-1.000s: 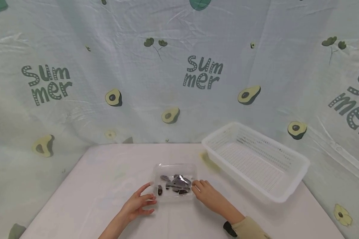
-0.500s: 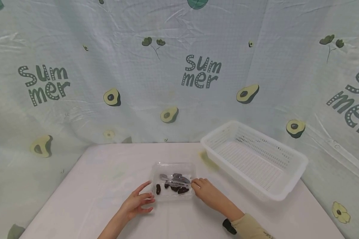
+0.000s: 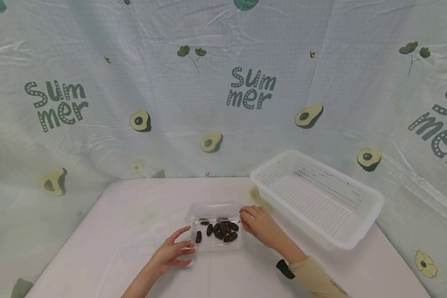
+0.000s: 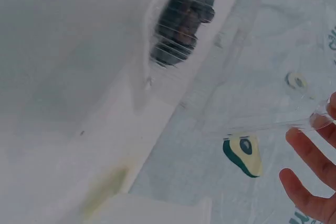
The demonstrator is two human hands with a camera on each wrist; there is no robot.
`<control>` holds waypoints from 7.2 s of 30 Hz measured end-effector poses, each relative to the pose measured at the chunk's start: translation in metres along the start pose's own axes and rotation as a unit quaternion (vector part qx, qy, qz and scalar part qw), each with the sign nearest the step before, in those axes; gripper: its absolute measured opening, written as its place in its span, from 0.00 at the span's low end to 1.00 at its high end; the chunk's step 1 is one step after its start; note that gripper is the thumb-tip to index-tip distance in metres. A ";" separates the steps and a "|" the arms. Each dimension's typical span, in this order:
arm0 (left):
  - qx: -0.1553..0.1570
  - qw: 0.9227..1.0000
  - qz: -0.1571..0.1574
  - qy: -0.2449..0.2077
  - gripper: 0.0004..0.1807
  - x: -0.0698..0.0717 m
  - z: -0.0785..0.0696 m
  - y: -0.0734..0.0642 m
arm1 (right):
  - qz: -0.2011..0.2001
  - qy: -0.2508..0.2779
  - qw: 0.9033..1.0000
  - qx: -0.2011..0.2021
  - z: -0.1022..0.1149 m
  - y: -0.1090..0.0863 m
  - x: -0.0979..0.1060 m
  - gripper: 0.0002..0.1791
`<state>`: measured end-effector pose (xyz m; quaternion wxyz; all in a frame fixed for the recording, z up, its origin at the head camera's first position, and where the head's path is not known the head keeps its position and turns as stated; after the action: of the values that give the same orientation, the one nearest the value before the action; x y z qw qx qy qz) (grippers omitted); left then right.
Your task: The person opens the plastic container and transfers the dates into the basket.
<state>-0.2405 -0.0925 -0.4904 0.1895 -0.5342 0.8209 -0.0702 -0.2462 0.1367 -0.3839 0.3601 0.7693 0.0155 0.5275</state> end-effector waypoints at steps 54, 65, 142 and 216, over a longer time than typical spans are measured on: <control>-0.006 0.990 -0.013 0.141 0.24 0.024 -0.030 0.011 | -0.038 0.644 0.621 -0.446 -0.142 0.038 -0.087 0.26; -0.017 0.990 -0.001 0.142 0.24 0.028 -0.033 0.013 | -0.033 0.631 0.646 -0.428 -0.146 0.038 -0.073 0.25; -0.173 0.603 0.038 0.778 0.51 -0.012 -0.045 0.046 | 0.343 -0.183 0.921 -0.001 -0.005 0.022 -0.116 0.15; -0.150 0.573 0.042 0.805 0.52 -0.012 -0.052 0.049 | 0.176 -0.192 0.965 0.019 -0.062 0.006 0.046 0.18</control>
<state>-0.2979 -0.0660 -0.4553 -0.6292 -0.2434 0.6557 -0.3389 -0.2788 0.1844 -0.3321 0.2429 0.8537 -0.1796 0.4242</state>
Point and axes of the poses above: each hand's wrist, its own y-axis towards the middle knuckle, its own x-axis out of the back of the hand, z = x × y, the point moved 7 cm from there along y, towards the middle knuckle, and after that the axes turned 11 degrees about z, right-handed, at the moved point
